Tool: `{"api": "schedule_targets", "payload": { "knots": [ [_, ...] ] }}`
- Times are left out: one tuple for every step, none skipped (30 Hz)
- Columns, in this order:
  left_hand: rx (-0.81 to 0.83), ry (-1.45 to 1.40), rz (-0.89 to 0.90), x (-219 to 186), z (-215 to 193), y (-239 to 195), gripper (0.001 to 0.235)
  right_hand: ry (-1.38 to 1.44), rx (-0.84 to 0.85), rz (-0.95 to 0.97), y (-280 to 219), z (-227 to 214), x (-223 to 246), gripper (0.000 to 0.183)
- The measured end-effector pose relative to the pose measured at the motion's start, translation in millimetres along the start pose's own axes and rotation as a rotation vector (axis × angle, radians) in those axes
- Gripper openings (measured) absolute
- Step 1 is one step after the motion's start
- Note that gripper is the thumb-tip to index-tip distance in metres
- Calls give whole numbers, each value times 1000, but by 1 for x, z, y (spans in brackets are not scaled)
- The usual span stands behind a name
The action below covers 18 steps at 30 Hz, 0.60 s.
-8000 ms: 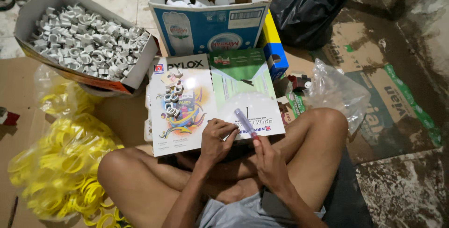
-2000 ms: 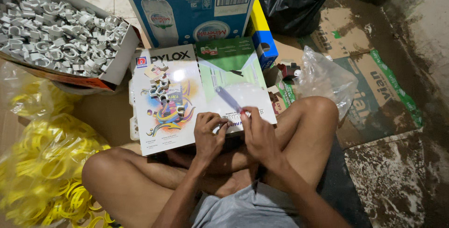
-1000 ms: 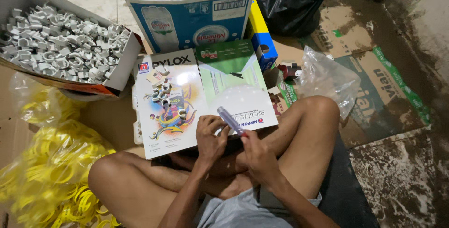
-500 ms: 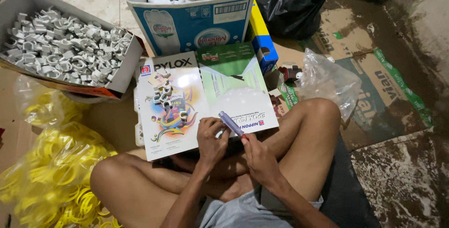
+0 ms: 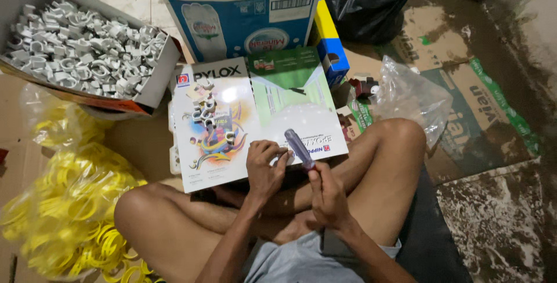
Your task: The person sits on the floor and repeatedly picks up small white plastic electrical components and metal screws, then uses a screwdriver to fasten them together. The person handles the components one at a time, placing the assembled units on a cardboard box in front of them.
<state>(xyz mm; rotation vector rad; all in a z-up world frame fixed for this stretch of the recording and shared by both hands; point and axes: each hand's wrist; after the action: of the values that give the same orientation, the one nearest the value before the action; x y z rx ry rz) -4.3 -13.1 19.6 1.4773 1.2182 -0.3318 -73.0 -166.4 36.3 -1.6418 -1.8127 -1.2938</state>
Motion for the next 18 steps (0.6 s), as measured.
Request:
{"api": "schedule_targets", "payload": {
  "knots": [
    [-3, -3, 5, 4, 2, 0, 6, -1, -4, -5, 6, 0, 2, 29],
    [-2, 1, 19, 7, 3, -1, 7, -75, 148, 69, 12, 0, 5, 26],
    [-2, 9, 27, 10, 3, -4, 10, -146, 305, 143, 16, 0, 7, 24],
    [-4, 9, 27, 8, 2, -5, 10, -147, 307, 142, 13, 0, 6, 24],
    [13, 14, 30, 7, 1, -3, 9, -106, 217, 102, 12, 0, 4, 24],
    [30, 18, 34, 7, 0, -2, 8, -64, 126, 62, 12, 2, 3, 25],
    [25, 22, 26, 6, 1, -1, 8, -64, 136, 61, 9, 1, 2, 25],
    [6, 19, 18, 4, 1, 0, 7, -24, 58, 23, 7, 0, 1, 26],
    [-6, 13, 16, 4, 2, 2, 7, 17, -29, -11, 4, 0, 0, 28],
    [-3, 14, 14, 5, 2, -2, 7, 18, -29, -7, 4, 0, 2, 28],
    [-3, 12, 5, 5, 2, -2, 7, -45, 63, 49, 5, 0, 4, 27],
    [-4, 10, -3, 6, 3, -3, 7, -107, 154, 105, 7, 0, 6, 27],
    [-5, 10, -2, 7, 3, -4, 7, -107, 153, 104, 8, 0, 5, 27],
    [-5, 6, -5, 7, 3, -4, 7, -122, 163, 106, 10, -1, 3, 25],
    [-3, -2, -7, 8, 4, -3, 8, -140, 169, 109, 12, -2, 1, 22],
    [-2, -6, -3, 7, 4, 1, 8, -142, 165, 109, 13, 0, 2, 22],
    [-3, -6, 5, 4, 2, 0, 7, -85, 91, 82, 11, 0, 3, 22],
    [-3, -6, 14, 2, 1, 0, 7, -27, 17, 54, 8, 0, 4, 21]
  ]
}}
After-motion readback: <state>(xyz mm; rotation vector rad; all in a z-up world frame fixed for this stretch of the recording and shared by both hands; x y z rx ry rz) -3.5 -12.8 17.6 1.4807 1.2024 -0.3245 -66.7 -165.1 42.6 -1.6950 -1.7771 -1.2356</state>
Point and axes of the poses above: each hand's wrist, its own y-axis towards the middle knuckle, its own z-axis out of the palm, x = y × z, and after that the axes turned 8 degrees about -x, right-handed
